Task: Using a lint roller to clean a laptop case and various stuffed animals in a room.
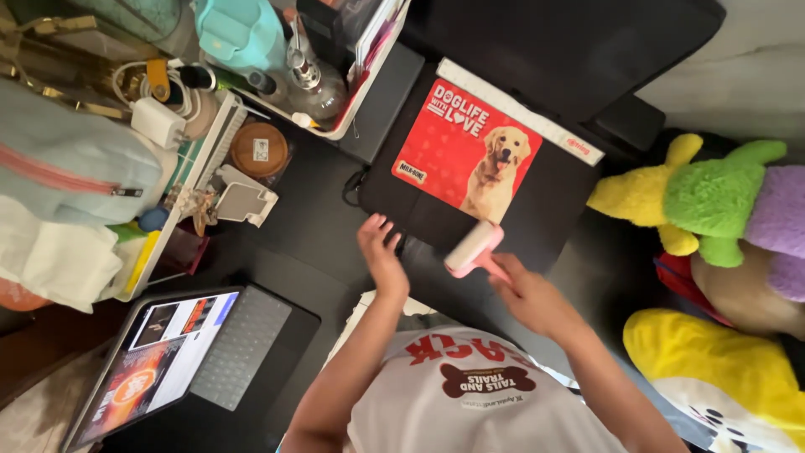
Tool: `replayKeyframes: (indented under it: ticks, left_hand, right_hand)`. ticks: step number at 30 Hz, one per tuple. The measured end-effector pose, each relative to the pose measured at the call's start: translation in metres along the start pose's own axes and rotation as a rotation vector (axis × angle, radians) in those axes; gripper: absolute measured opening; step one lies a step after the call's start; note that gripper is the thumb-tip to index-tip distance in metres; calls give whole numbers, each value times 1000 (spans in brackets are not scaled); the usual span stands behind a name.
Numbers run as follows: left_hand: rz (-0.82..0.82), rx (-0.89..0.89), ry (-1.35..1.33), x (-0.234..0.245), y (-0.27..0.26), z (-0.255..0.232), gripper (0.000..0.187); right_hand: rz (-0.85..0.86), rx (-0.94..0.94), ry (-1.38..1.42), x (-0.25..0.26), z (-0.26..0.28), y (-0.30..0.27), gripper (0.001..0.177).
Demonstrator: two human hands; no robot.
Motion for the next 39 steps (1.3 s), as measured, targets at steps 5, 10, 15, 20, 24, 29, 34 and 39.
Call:
replayKeyframes:
  ticks: [5,10,15,20,24,29,34,39]
  left_hand:
    - [-110,20,17,45,-6,-1,41]
    - [-45,50,57,63,-9,5,36]
    - [152,57,136,21,-1,-17,30]
    - [190,275,137,-12,6,5,32]
    - [209,324,161,-8,0,28,35]
    - [209,430,-28,11,-17,61,42]
    - [303,652,-251,0,-35,107,50]
    - [189,838,-435,-64,-44,100,63]
  right_hand:
    - [-18,13,-144,1,58,71,38]
    - [-188,138,-200,-14,63,102,39]
    - [-202,25,-51,-17,-16,18,41]
    - [-111,-379,95,-21,-107,-116,46]
    - [-203,-322,115,-35,-92,-115,46]
    - [-272,-60,105,-48,-43,-53,43]
    - [-110,-276,330,-82,-104,-112,48]
    - [-216,-472,409,-115,-158,-191,44]
Point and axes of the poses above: each hand's wrist, its own y-axis towards the middle knuckle, its own x-axis out of the back of the hand, z = x × y, the point moved 5 cm from there along y, towards the middle knuckle, and after that the axes turned 14 degrees about z, right-handed, at the moved point
